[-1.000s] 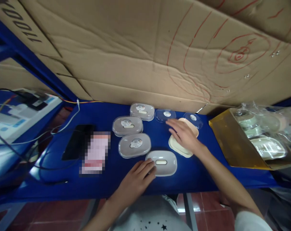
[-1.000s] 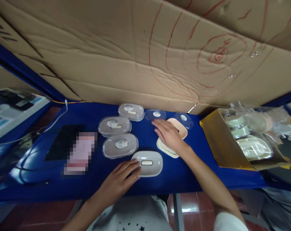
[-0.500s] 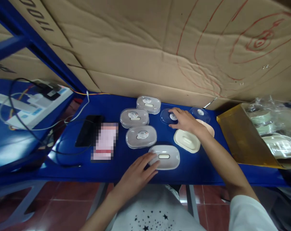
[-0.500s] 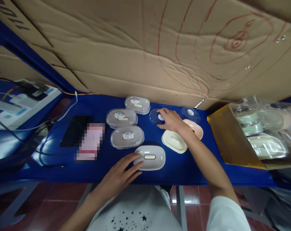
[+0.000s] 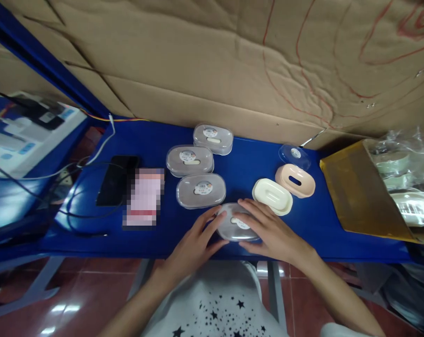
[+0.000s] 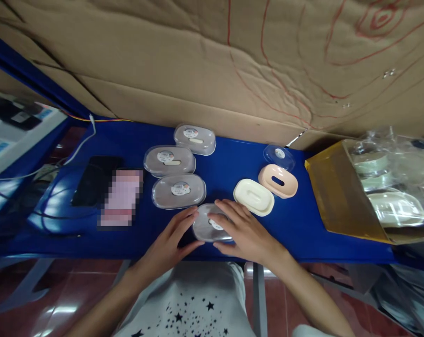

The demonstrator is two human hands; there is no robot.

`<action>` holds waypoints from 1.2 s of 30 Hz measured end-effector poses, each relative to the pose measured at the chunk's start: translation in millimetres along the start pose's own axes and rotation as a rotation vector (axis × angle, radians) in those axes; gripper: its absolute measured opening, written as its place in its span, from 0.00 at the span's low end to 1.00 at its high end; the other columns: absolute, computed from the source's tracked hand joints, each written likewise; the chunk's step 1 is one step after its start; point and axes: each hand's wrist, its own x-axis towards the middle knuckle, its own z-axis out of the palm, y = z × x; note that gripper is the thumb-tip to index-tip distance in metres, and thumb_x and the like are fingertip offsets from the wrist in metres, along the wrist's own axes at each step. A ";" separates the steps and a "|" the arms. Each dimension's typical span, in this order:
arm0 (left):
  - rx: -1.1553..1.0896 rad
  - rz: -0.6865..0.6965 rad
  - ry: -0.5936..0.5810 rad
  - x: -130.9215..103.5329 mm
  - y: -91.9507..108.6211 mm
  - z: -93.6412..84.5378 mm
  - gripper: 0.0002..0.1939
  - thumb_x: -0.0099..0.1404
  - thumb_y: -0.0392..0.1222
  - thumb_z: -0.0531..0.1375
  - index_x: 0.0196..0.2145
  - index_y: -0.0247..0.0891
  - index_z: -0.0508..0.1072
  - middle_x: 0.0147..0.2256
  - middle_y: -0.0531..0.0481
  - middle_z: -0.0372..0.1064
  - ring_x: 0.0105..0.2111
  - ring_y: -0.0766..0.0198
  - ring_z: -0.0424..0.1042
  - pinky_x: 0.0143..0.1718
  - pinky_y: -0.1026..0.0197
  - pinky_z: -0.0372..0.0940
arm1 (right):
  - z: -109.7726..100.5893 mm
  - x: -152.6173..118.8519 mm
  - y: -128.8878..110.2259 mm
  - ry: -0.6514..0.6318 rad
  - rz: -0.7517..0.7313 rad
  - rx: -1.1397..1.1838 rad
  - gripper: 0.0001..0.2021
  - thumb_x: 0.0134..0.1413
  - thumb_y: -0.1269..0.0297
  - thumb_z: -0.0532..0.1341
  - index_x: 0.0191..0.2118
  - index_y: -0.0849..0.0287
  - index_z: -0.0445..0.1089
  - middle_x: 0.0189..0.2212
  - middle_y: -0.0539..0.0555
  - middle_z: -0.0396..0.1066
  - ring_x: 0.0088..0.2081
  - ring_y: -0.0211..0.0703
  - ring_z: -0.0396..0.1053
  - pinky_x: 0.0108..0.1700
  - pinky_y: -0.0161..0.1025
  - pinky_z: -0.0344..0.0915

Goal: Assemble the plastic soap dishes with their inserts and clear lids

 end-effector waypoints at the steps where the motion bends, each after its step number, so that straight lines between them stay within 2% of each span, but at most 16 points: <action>1: 0.003 -0.007 -0.009 0.4 0.5 -0.7 0.36 0.80 0.49 0.60 0.77 0.50 0.50 0.69 0.35 0.62 0.68 0.45 0.69 0.63 0.41 0.75 | 5.0 -0.5 1.3 0.016 0.001 -0.021 0.30 0.67 0.58 0.67 0.71 0.56 0.64 0.75 0.64 0.58 0.74 0.63 0.59 0.72 0.62 0.65; 5: 0.001 -0.037 -0.048 -1.1 0.3 -1.8 0.35 0.80 0.52 0.59 0.77 0.52 0.50 0.71 0.39 0.61 0.69 0.45 0.67 0.65 0.39 0.73 | 24.8 -6.7 8.9 0.090 -0.056 -0.132 0.30 0.69 0.53 0.66 0.70 0.60 0.65 0.73 0.69 0.60 0.72 0.67 0.60 0.69 0.65 0.68; 9: -0.045 -0.056 -0.077 -2.1 -2.4 1.2 0.34 0.80 0.52 0.58 0.77 0.55 0.50 0.73 0.41 0.58 0.70 0.46 0.66 0.65 0.39 0.73 | 36.5 -14.2 9.5 0.090 -0.072 -0.248 0.33 0.69 0.49 0.66 0.72 0.58 0.63 0.72 0.70 0.61 0.71 0.69 0.61 0.67 0.65 0.68; 11: -0.051 -0.062 -0.073 -0.1 -1.1 3.1 0.33 0.81 0.51 0.57 0.77 0.54 0.51 0.73 0.41 0.58 0.70 0.46 0.66 0.64 0.41 0.74 | 38.8 -16.6 6.6 0.116 -0.028 -0.273 0.34 0.69 0.49 0.66 0.74 0.56 0.61 0.72 0.69 0.61 0.71 0.68 0.62 0.66 0.64 0.69; 15: 0.013 -0.014 -0.050 6.6 10.4 4.3 0.28 0.82 0.44 0.56 0.75 0.47 0.55 0.73 0.39 0.58 0.69 0.48 0.67 0.63 0.43 0.75 | 40.6 -13.4 5.2 0.248 0.157 -0.292 0.39 0.71 0.51 0.64 0.79 0.55 0.51 0.72 0.69 0.61 0.71 0.69 0.62 0.65 0.64 0.69; 17: 0.058 0.042 -0.023 8.3 17.3 2.0 0.25 0.81 0.42 0.57 0.72 0.43 0.60 0.70 0.37 0.62 0.68 0.49 0.68 0.63 0.44 0.74 | 40.2 -6.4 9.9 0.291 0.232 -0.304 0.40 0.71 0.51 0.63 0.80 0.55 0.48 0.73 0.70 0.60 0.71 0.70 0.62 0.65 0.65 0.69; 20: 0.135 0.084 0.051 4.8 20.4 -8.0 0.22 0.80 0.39 0.59 0.68 0.40 0.65 0.64 0.38 0.70 0.62 0.51 0.73 0.59 0.47 0.74 | 37.4 8.9 23.0 0.315 0.291 -0.326 0.38 0.72 0.49 0.62 0.79 0.55 0.50 0.73 0.69 0.60 0.72 0.69 0.61 0.67 0.65 0.66; 23: 0.282 0.013 0.162 -7.9 10.0 -26.0 0.23 0.77 0.36 0.62 0.66 0.42 0.67 0.60 0.39 0.73 0.59 0.50 0.74 0.60 0.46 0.70 | 32.0 25.6 39.6 0.320 0.323 -0.335 0.36 0.73 0.47 0.60 0.77 0.56 0.53 0.73 0.69 0.60 0.72 0.68 0.60 0.70 0.66 0.61; 28: 0.644 -0.231 0.324 -38.3 -20.5 -53.7 0.28 0.74 0.41 0.67 0.68 0.42 0.66 0.66 0.34 0.70 0.67 0.37 0.68 0.68 0.31 0.54 | 23.5 51.1 61.9 0.307 0.312 -0.332 0.35 0.74 0.42 0.57 0.76 0.56 0.56 0.74 0.69 0.58 0.73 0.68 0.58 0.70 0.66 0.58; 33: 0.729 -0.322 0.329 -50.8 -33.0 -53.4 0.28 0.76 0.48 0.66 0.69 0.41 0.67 0.63 0.34 0.73 0.67 0.34 0.67 0.70 0.27 0.43 | 21.9 74.7 67.7 0.325 0.343 -0.370 0.35 0.74 0.41 0.56 0.75 0.57 0.58 0.75 0.70 0.55 0.73 0.69 0.57 0.71 0.68 0.56; 36: 0.721 -0.341 0.309 -50.3 -34.0 -52.0 0.29 0.76 0.48 0.66 0.69 0.41 0.66 0.60 0.35 0.76 0.66 0.36 0.68 0.71 0.27 0.40 | 12.9 73.4 68.6 0.343 0.371 -0.359 0.36 0.74 0.41 0.56 0.77 0.58 0.56 0.76 0.71 0.54 0.73 0.69 0.58 0.70 0.68 0.57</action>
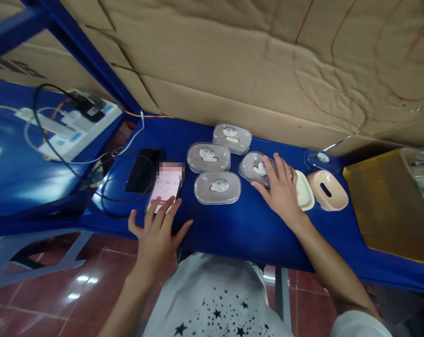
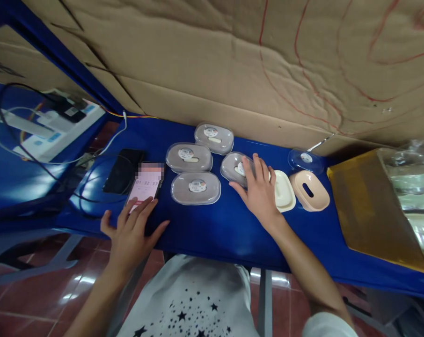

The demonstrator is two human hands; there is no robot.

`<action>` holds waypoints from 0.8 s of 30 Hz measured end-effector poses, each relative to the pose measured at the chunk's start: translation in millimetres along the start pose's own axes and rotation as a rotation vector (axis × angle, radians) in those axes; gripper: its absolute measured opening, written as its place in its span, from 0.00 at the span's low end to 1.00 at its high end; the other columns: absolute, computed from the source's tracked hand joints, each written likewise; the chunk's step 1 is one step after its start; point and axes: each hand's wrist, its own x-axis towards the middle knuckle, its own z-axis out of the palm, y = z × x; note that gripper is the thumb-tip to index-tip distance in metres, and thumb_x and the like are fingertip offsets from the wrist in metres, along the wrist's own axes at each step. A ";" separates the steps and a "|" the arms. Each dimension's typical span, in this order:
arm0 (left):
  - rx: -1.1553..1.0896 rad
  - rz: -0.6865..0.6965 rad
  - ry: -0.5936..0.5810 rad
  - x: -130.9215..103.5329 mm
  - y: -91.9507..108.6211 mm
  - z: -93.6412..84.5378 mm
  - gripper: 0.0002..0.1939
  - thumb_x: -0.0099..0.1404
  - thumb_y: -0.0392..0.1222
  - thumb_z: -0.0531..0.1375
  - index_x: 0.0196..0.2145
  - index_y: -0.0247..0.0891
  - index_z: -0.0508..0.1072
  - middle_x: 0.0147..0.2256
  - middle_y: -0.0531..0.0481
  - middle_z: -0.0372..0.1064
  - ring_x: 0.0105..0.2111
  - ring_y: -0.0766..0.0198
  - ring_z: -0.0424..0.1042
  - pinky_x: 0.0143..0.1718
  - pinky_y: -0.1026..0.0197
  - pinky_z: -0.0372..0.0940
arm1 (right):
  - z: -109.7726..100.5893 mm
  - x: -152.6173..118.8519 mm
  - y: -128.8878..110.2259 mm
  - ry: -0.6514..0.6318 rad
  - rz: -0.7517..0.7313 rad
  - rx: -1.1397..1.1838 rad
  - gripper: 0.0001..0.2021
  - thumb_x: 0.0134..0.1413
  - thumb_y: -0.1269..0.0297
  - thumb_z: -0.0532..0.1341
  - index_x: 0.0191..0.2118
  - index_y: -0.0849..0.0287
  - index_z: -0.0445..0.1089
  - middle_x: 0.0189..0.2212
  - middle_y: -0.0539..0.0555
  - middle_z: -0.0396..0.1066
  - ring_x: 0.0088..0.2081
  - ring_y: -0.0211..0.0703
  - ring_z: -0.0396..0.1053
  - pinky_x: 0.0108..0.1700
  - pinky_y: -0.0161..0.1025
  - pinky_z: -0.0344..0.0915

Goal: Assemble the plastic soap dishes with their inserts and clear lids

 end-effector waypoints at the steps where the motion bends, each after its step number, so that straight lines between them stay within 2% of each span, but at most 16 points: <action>1: -0.006 0.003 0.010 0.9 -0.2 -0.8 0.29 0.75 0.48 0.66 0.69 0.41 0.67 0.60 0.35 0.76 0.66 0.36 0.68 0.71 0.27 0.39 | -5.6 -2.6 4.7 0.008 0.020 0.003 0.36 0.75 0.42 0.55 0.77 0.58 0.56 0.76 0.70 0.54 0.72 0.70 0.59 0.69 0.68 0.59; 3: -0.039 0.024 0.042 4.2 0.3 -4.2 0.29 0.74 0.47 0.67 0.69 0.42 0.67 0.60 0.34 0.74 0.65 0.37 0.68 0.71 0.28 0.40 | -19.0 -14.1 18.6 0.049 0.077 -0.004 0.32 0.75 0.44 0.55 0.75 0.57 0.60 0.74 0.69 0.58 0.70 0.70 0.62 0.67 0.66 0.62; 5: -0.113 0.067 0.077 9.2 6.0 -8.7 0.28 0.73 0.45 0.68 0.67 0.42 0.68 0.62 0.35 0.72 0.65 0.40 0.69 0.72 0.32 0.45 | -31.0 -33.5 34.1 0.106 0.132 -0.014 0.27 0.76 0.47 0.56 0.70 0.58 0.66 0.69 0.67 0.66 0.66 0.68 0.67 0.64 0.63 0.64; 7: -0.229 0.148 0.101 15.4 20.9 -12.1 0.26 0.73 0.42 0.68 0.65 0.43 0.69 0.61 0.37 0.72 0.63 0.44 0.71 0.71 0.36 0.49 | -37.6 -58.0 44.8 0.129 0.138 -0.012 0.22 0.76 0.51 0.57 0.65 0.58 0.71 0.60 0.65 0.76 0.59 0.63 0.74 0.61 0.58 0.66; 9: -0.371 0.265 0.093 22.0 45.6 -13.3 0.21 0.74 0.40 0.66 0.62 0.41 0.71 0.58 0.39 0.74 0.61 0.48 0.72 0.70 0.40 0.53 | -38.2 -83.2 46.8 0.116 0.110 -0.019 0.19 0.75 0.55 0.60 0.62 0.60 0.74 0.53 0.63 0.80 0.53 0.59 0.77 0.58 0.54 0.68; 11: -0.509 0.398 0.023 28.2 76.2 -11.9 0.16 0.75 0.38 0.64 0.59 0.40 0.73 0.55 0.41 0.75 0.58 0.52 0.73 0.68 0.43 0.57 | -35.8 -105.9 41.1 0.080 0.056 -0.024 0.16 0.74 0.60 0.62 0.60 0.60 0.74 0.51 0.62 0.81 0.51 0.57 0.78 0.55 0.52 0.68; 13: -0.604 0.529 -0.079 33.9 105.9 -7.7 0.14 0.77 0.38 0.62 0.58 0.41 0.73 0.55 0.43 0.75 0.57 0.54 0.73 0.67 0.46 0.60 | -34.8 -124.4 32.6 0.021 -0.005 0.012 0.13 0.73 0.68 0.60 0.58 0.58 0.75 0.55 0.61 0.80 0.52 0.56 0.78 0.55 0.54 0.67; 16: -0.637 0.663 -0.212 42.2 136.6 4.3 0.16 0.79 0.41 0.59 0.62 0.42 0.72 0.60 0.42 0.73 0.60 0.53 0.71 0.65 0.46 0.63 | -41.8 -143.4 26.0 -0.098 -0.079 0.165 0.17 0.70 0.76 0.55 0.53 0.53 0.76 0.58 0.56 0.79 0.56 0.52 0.77 0.60 0.57 0.65; 18: -0.586 0.698 -0.280 47.0 145.9 15.2 0.20 0.79 0.41 0.59 0.65 0.40 0.70 0.66 0.39 0.68 0.65 0.49 0.67 0.66 0.45 0.64 | -50.1 -149.3 31.0 -0.133 -0.097 0.270 0.16 0.70 0.76 0.55 0.50 0.50 0.75 0.54 0.53 0.81 0.55 0.51 0.78 0.62 0.58 0.66; 20: -0.511 0.723 -0.334 49.8 149.0 26.2 0.22 0.78 0.40 0.59 0.67 0.39 0.69 0.72 0.38 0.60 0.70 0.45 0.61 0.68 0.41 0.63 | -57.0 -148.6 45.3 -0.099 -0.073 0.288 0.14 0.70 0.73 0.56 0.50 0.49 0.75 0.52 0.53 0.81 0.54 0.52 0.78 0.61 0.59 0.67; 22: -0.455 0.753 -0.379 49.6 149.0 34.2 0.22 0.77 0.38 0.60 0.66 0.39 0.69 0.74 0.39 0.56 0.73 0.44 0.57 0.71 0.39 0.60 | -59.4 -141.9 67.7 -0.029 0.024 0.192 0.13 0.71 0.68 0.57 0.55 0.50 0.75 0.57 0.57 0.79 0.57 0.56 0.76 0.60 0.60 0.67; 24: -0.437 0.752 -0.398 46.9 147.8 37.6 0.20 0.76 0.37 0.60 0.64 0.39 0.71 0.71 0.40 0.62 0.71 0.46 0.61 0.72 0.37 0.56 | -56.6 -131.6 93.3 0.022 0.168 0.021 0.19 0.72 0.62 0.59 0.64 0.53 0.71 0.66 0.63 0.72 0.64 0.64 0.71 0.62 0.63 0.65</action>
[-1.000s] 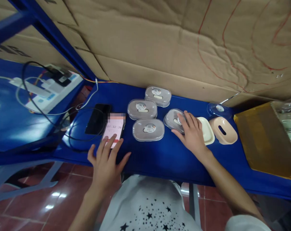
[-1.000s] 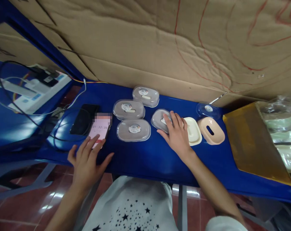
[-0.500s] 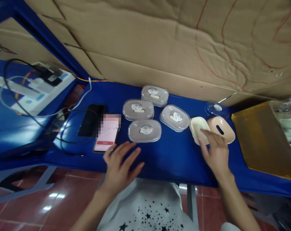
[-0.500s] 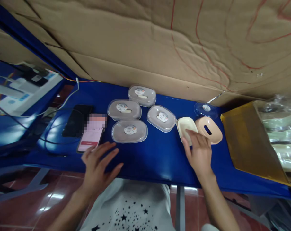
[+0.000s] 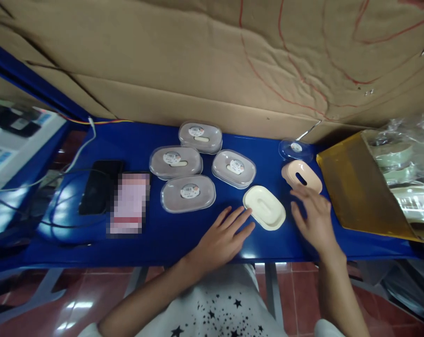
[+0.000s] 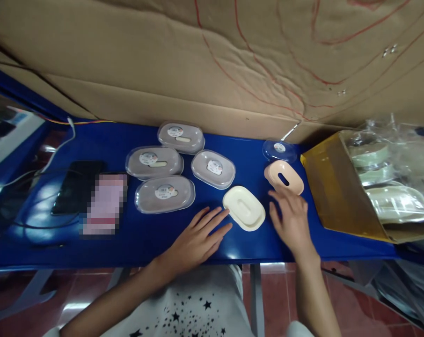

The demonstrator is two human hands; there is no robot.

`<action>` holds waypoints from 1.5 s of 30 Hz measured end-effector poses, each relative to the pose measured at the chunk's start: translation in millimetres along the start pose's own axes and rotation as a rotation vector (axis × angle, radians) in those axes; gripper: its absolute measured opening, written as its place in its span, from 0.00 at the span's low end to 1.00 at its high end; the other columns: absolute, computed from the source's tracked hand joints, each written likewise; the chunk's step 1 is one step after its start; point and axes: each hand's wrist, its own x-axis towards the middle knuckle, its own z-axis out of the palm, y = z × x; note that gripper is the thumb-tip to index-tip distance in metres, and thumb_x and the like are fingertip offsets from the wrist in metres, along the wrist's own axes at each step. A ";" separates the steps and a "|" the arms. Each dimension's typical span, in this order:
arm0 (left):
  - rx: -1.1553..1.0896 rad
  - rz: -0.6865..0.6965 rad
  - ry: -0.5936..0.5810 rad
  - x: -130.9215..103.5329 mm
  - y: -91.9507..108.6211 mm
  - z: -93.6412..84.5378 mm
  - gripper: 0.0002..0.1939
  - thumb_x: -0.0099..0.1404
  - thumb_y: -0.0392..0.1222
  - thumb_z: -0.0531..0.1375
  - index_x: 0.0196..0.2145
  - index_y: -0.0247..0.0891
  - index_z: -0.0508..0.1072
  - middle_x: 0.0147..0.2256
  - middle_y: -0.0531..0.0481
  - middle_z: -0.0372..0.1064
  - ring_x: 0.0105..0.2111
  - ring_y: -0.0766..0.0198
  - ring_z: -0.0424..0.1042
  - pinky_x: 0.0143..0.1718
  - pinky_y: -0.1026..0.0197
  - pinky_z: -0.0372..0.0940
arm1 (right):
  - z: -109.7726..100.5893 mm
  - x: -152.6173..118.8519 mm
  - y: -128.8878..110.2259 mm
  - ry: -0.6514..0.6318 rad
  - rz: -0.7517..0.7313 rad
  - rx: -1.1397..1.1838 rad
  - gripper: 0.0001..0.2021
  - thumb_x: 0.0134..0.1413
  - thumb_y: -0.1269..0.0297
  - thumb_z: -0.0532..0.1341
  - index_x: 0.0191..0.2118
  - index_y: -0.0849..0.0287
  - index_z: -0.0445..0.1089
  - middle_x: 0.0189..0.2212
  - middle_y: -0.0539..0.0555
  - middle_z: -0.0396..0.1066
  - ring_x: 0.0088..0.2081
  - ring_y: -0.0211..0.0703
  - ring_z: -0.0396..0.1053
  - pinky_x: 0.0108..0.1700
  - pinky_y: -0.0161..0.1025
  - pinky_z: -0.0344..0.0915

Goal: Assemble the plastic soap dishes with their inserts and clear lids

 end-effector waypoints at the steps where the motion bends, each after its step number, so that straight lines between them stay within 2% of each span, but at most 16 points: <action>1: 0.000 -0.013 0.005 -1.5 0.5 0.6 0.19 0.77 0.37 0.60 0.63 0.39 0.72 0.67 0.41 0.68 0.68 0.47 0.64 0.73 0.36 0.55 | 3.0 7.1 10.9 0.011 0.053 -0.074 0.22 0.72 0.59 0.59 0.67 0.54 0.69 0.69 0.65 0.68 0.67 0.67 0.68 0.64 0.65 0.64; 4: 0.010 -0.043 0.027 -3.1 3.0 -1.6 0.17 0.78 0.37 0.59 0.62 0.40 0.72 0.59 0.43 0.75 0.61 0.49 0.71 0.72 0.34 0.53 | 13.9 21.3 30.6 -0.008 0.085 -0.151 0.22 0.74 0.57 0.59 0.67 0.56 0.69 0.64 0.65 0.74 0.63 0.65 0.72 0.63 0.63 0.64; 6: 0.031 -0.047 0.030 2.1 3.4 -4.2 0.21 0.77 0.37 0.59 0.66 0.41 0.70 0.66 0.41 0.69 0.64 0.48 0.68 0.71 0.35 0.55 | 18.2 21.4 28.0 -0.001 0.054 -0.104 0.18 0.75 0.59 0.58 0.64 0.56 0.73 0.57 0.63 0.80 0.56 0.60 0.78 0.59 0.56 0.68; 9: 0.072 -0.070 0.015 17.3 2.1 -5.8 0.25 0.78 0.42 0.61 0.69 0.42 0.67 0.73 0.41 0.59 0.70 0.44 0.61 0.70 0.34 0.56 | 14.0 8.6 2.7 0.092 0.037 -0.037 0.17 0.74 0.60 0.60 0.62 0.57 0.74 0.53 0.62 0.81 0.52 0.58 0.79 0.55 0.53 0.69; 13: 0.107 -0.057 0.019 28.4 2.0 -2.1 0.16 0.79 0.38 0.59 0.61 0.41 0.73 0.60 0.43 0.74 0.61 0.46 0.70 0.67 0.31 0.58 | -0.7 -16.7 -45.6 0.040 -0.076 0.125 0.19 0.72 0.66 0.62 0.65 0.52 0.70 0.54 0.59 0.81 0.52 0.56 0.79 0.57 0.54 0.67; 16: 0.068 -0.080 0.086 21.4 4.7 3.9 0.12 0.79 0.35 0.57 0.56 0.39 0.76 0.53 0.43 0.77 0.50 0.52 0.76 0.58 0.42 0.69 | 0.3 -31.1 -73.7 -0.037 -0.132 0.228 0.27 0.72 0.69 0.61 0.72 0.46 0.63 0.58 0.55 0.80 0.56 0.54 0.79 0.60 0.55 0.66; 19: -0.013 -0.229 0.234 11.6 6.8 9.3 0.08 0.80 0.38 0.58 0.50 0.39 0.77 0.49 0.42 0.75 0.46 0.54 0.77 0.48 0.50 0.73 | 15.0 -40.8 -92.7 -0.061 -0.144 0.235 0.32 0.73 0.71 0.59 0.76 0.45 0.56 0.60 0.53 0.79 0.59 0.54 0.78 0.63 0.56 0.64; 21: -0.039 -0.281 0.281 7.6 5.9 9.5 0.09 0.80 0.40 0.58 0.52 0.40 0.76 0.51 0.40 0.74 0.51 0.51 0.76 0.50 0.49 0.74 | 25.8 -45.2 -102.5 -0.090 -0.158 0.221 0.33 0.73 0.72 0.58 0.77 0.45 0.55 0.61 0.53 0.78 0.62 0.54 0.76 0.65 0.57 0.63; 24: -0.045 -0.247 0.218 4.4 -0.1 3.3 0.19 0.79 0.43 0.60 0.65 0.42 0.70 0.65 0.36 0.66 0.66 0.44 0.67 0.62 0.42 0.70 | 31.7 -45.2 -107.9 -0.136 -0.206 0.216 0.32 0.73 0.72 0.57 0.77 0.46 0.56 0.63 0.53 0.77 0.64 0.53 0.74 0.68 0.58 0.63; 27: 0.003 -0.200 0.125 -0.6 -7.3 -6.9 0.23 0.78 0.47 0.62 0.66 0.40 0.68 0.72 0.35 0.59 0.70 0.40 0.61 0.63 0.39 0.69 | 25.6 -28.4 -88.1 -0.167 -0.348 0.282 0.30 0.74 0.68 0.59 0.76 0.46 0.59 0.62 0.53 0.77 0.63 0.51 0.74 0.68 0.55 0.65; 29: 0.031 -0.189 0.084 -5.7 -10.3 -12.5 0.23 0.77 0.48 0.63 0.65 0.40 0.70 0.71 0.36 0.60 0.68 0.40 0.63 0.61 0.39 0.70 | 22.9 -6.5 -58.2 -0.094 -0.344 0.312 0.26 0.74 0.66 0.59 0.73 0.45 0.63 0.62 0.53 0.77 0.64 0.50 0.73 0.68 0.54 0.66; 32: 0.013 -0.195 0.074 -13.3 -12.5 -16.0 0.23 0.76 0.47 0.64 0.65 0.42 0.71 0.70 0.38 0.62 0.64 0.41 0.66 0.59 0.39 0.70 | 30.7 28.8 -3.7 0.056 -0.031 0.173 0.23 0.77 0.61 0.54 0.72 0.53 0.65 0.70 0.62 0.67 0.71 0.58 0.65 0.70 0.61 0.61; 35: -0.031 -0.198 0.091 -16.9 -14.9 -13.7 0.24 0.76 0.39 0.61 0.67 0.45 0.70 0.67 0.41 0.66 0.60 0.44 0.67 0.58 0.41 0.69 | 46.1 46.8 34.7 -0.001 0.147 0.002 0.31 0.77 0.51 0.52 0.76 0.62 0.55 0.75 0.72 0.57 0.75 0.69 0.55 0.70 0.73 0.56; 39: -0.036 -0.188 0.131 -14.0 -19.5 -8.1 0.26 0.75 0.35 0.60 0.68 0.45 0.70 0.66 0.42 0.68 0.56 0.46 0.69 0.57 0.43 0.68 | 56.9 51.4 51.0 -0.021 0.088 -0.033 0.30 0.75 0.47 0.54 0.74 0.55 0.60 0.69 0.68 0.66 0.69 0.65 0.63 0.68 0.68 0.58; 43: -0.070 -0.147 0.144 -10.4 -24.3 -7.0 0.21 0.77 0.36 0.59 0.65 0.44 0.72 0.65 0.43 0.70 0.56 0.49 0.71 0.56 0.46 0.68 | 58.8 81.4 69.0 0.025 0.058 -0.054 0.35 0.74 0.43 0.55 0.76 0.56 0.55 0.75 0.68 0.55 0.74 0.67 0.53 0.70 0.68 0.54; 45: -0.113 -0.121 0.137 -11.8 -26.3 -8.0 0.17 0.79 0.35 0.58 0.61 0.43 0.73 0.65 0.44 0.71 0.57 0.51 0.72 0.56 0.48 0.68 | 59.6 100.3 81.9 0.027 0.081 -0.027 0.35 0.73 0.42 0.55 0.75 0.59 0.57 0.72 0.70 0.59 0.73 0.67 0.56 0.69 0.68 0.55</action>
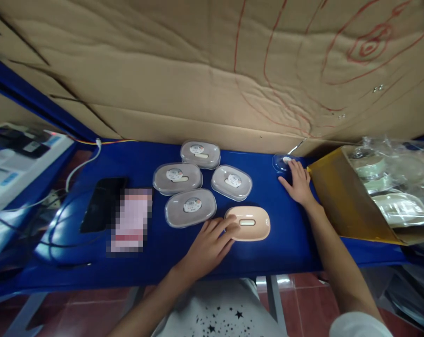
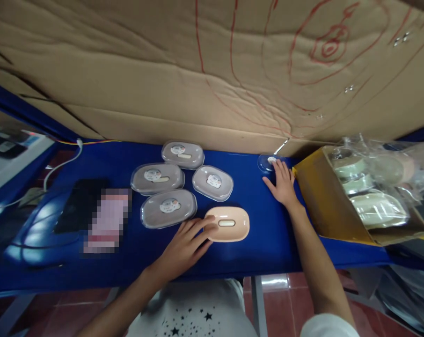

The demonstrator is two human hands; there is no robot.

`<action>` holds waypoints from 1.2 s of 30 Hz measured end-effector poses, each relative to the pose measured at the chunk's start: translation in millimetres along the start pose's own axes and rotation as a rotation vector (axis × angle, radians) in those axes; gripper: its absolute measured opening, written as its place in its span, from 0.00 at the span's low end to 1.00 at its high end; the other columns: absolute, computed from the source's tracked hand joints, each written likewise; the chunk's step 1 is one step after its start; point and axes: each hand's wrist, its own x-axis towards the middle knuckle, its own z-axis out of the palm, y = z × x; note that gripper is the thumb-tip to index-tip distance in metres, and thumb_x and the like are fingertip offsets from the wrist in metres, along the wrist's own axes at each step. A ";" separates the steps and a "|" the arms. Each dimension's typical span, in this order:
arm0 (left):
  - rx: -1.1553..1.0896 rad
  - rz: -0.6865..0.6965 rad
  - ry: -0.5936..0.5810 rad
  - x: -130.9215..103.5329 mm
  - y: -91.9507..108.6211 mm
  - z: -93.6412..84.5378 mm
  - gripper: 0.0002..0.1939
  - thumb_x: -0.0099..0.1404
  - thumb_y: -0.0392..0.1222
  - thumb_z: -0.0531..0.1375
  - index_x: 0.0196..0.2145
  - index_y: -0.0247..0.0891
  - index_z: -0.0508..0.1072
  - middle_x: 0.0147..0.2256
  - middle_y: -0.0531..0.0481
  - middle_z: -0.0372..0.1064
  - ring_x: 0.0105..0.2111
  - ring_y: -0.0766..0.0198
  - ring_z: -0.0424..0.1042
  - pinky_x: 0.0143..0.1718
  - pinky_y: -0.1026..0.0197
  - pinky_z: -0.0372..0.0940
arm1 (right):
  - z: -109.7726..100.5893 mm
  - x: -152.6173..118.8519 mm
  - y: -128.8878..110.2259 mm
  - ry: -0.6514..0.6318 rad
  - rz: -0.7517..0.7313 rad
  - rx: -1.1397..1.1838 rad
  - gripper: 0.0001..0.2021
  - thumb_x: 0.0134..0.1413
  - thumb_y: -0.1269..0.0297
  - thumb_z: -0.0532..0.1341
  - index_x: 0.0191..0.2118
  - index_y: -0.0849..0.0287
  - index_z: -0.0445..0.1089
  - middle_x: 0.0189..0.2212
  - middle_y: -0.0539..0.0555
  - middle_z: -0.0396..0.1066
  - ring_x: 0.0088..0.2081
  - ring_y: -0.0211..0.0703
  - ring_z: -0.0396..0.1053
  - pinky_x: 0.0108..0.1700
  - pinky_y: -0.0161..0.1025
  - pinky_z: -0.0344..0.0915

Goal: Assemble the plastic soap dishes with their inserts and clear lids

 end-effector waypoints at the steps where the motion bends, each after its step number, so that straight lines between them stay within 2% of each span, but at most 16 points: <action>1: -0.022 0.009 -0.008 -1.5 -0.9 -0.8 0.15 0.79 0.35 0.57 0.59 0.43 0.74 0.65 0.45 0.71 0.57 0.53 0.72 0.56 0.49 0.68 | 0.6 6.5 4.3 0.008 0.008 0.013 0.34 0.72 0.42 0.56 0.72 0.59 0.62 0.69 0.69 0.64 0.70 0.67 0.59 0.69 0.67 0.56; 3: -0.054 0.021 -0.013 -5.3 -2.2 -2.3 0.13 0.80 0.36 0.57 0.58 0.43 0.74 0.64 0.45 0.71 0.56 0.55 0.73 0.56 0.50 0.69 | 0.1 8.2 6.8 0.035 -0.022 0.045 0.30 0.69 0.41 0.60 0.66 0.57 0.70 0.61 0.66 0.71 0.67 0.66 0.63 0.69 0.68 0.56; 5: -0.063 0.003 0.010 -8.3 -3.1 -3.1 0.11 0.80 0.37 0.58 0.57 0.43 0.74 0.65 0.44 0.70 0.58 0.53 0.73 0.57 0.48 0.70 | -4.8 -5.6 -0.3 0.022 -0.110 0.124 0.27 0.67 0.41 0.64 0.61 0.54 0.74 0.55 0.63 0.73 0.67 0.66 0.64 0.70 0.69 0.56; 8: -0.087 -0.027 0.068 -8.3 -3.8 -3.6 0.08 0.78 0.39 0.62 0.53 0.41 0.74 0.66 0.39 0.65 0.64 0.49 0.69 0.62 0.45 0.71 | -21.0 -42.9 -23.8 -0.087 -0.211 0.260 0.25 0.66 0.47 0.68 0.64 0.51 0.73 0.56 0.61 0.72 0.69 0.63 0.64 0.69 0.65 0.63; 12: -0.109 0.020 0.047 -4.3 -3.5 -3.0 0.08 0.77 0.36 0.62 0.52 0.39 0.73 0.65 0.37 0.63 0.70 0.46 0.63 0.68 0.43 0.68 | -46.1 -89.8 -64.5 -0.068 -0.108 0.325 0.24 0.67 0.52 0.69 0.64 0.46 0.72 0.57 0.60 0.73 0.65 0.62 0.69 0.66 0.63 0.69; 15: -0.148 0.023 0.042 -4.5 -3.2 -0.7 0.15 0.78 0.35 0.61 0.60 0.39 0.69 0.66 0.36 0.63 0.70 0.46 0.64 0.67 0.43 0.71 | -55.2 -114.8 -101.0 -0.083 -0.041 0.469 0.21 0.69 0.54 0.67 0.65 0.47 0.71 0.58 0.60 0.74 0.62 0.60 0.72 0.61 0.58 0.74; 17: -0.210 -0.028 0.067 -6.6 -4.1 1.5 0.22 0.78 0.39 0.61 0.67 0.41 0.64 0.69 0.34 0.59 0.69 0.46 0.66 0.65 0.43 0.73 | -54.6 -127.4 -127.7 -0.133 -0.109 0.501 0.21 0.70 0.56 0.67 0.65 0.47 0.71 0.59 0.59 0.73 0.63 0.59 0.71 0.61 0.58 0.74; 20: -0.307 -0.118 0.058 -10.7 -7.0 4.8 0.34 0.78 0.44 0.63 0.75 0.49 0.53 0.72 0.35 0.56 0.68 0.46 0.68 0.64 0.42 0.74 | -48.0 -138.3 -162.2 -0.088 -0.247 0.391 0.22 0.69 0.61 0.68 0.66 0.47 0.71 0.59 0.58 0.73 0.67 0.60 0.67 0.67 0.63 0.67; 22: -0.348 -0.159 0.034 -12.9 -8.9 6.6 0.40 0.77 0.45 0.64 0.77 0.55 0.46 0.72 0.37 0.56 0.68 0.46 0.68 0.64 0.40 0.73 | -43.7 -139.7 -175.0 -0.051 -0.303 0.300 0.23 0.69 0.63 0.68 0.66 0.48 0.71 0.59 0.58 0.74 0.69 0.60 0.65 0.70 0.65 0.61; 24: -0.369 -0.190 0.013 -14.0 -10.0 8.0 0.44 0.77 0.45 0.65 0.78 0.58 0.43 0.71 0.38 0.58 0.68 0.45 0.67 0.64 0.39 0.73 | -40.1 -138.0 -177.8 -0.071 -0.353 0.242 0.23 0.69 0.64 0.68 0.67 0.48 0.71 0.60 0.57 0.75 0.69 0.58 0.66 0.73 0.64 0.57; 27: -0.362 -0.216 -0.024 -13.4 -9.5 8.1 0.43 0.76 0.45 0.65 0.78 0.57 0.45 0.71 0.38 0.58 0.68 0.44 0.68 0.65 0.39 0.73 | -33.7 -134.9 -168.6 -0.062 -0.418 0.241 0.23 0.70 0.63 0.68 0.67 0.46 0.70 0.59 0.55 0.76 0.67 0.55 0.68 0.75 0.61 0.55; 31: -0.342 -0.188 -0.044 -9.7 -6.7 3.7 0.40 0.75 0.47 0.66 0.76 0.54 0.51 0.73 0.38 0.54 0.71 0.43 0.64 0.67 0.39 0.70 | -24.6 -135.5 -152.1 0.043 -0.419 0.368 0.31 0.67 0.64 0.70 0.72 0.47 0.65 0.59 0.56 0.75 0.67 0.56 0.69 0.73 0.63 0.61; 33: -0.344 -0.162 -0.052 -7.8 -5.7 1.4 0.40 0.75 0.49 0.66 0.76 0.53 0.52 0.73 0.37 0.53 0.72 0.43 0.62 0.68 0.38 0.69 | -22.6 -137.0 -148.5 0.052 -0.416 0.410 0.35 0.66 0.65 0.71 0.74 0.47 0.62 0.61 0.57 0.75 0.68 0.58 0.68 0.73 0.65 0.63; 36: -0.346 -0.152 -0.048 -6.2 -5.5 0.6 0.38 0.77 0.50 0.64 0.76 0.50 0.51 0.72 0.36 0.58 0.72 0.44 0.62 0.69 0.37 0.67 | -22.8 -139.1 -148.4 0.042 -0.429 0.405 0.37 0.65 0.67 0.71 0.75 0.47 0.61 0.61 0.56 0.75 0.69 0.57 0.68 0.74 0.66 0.63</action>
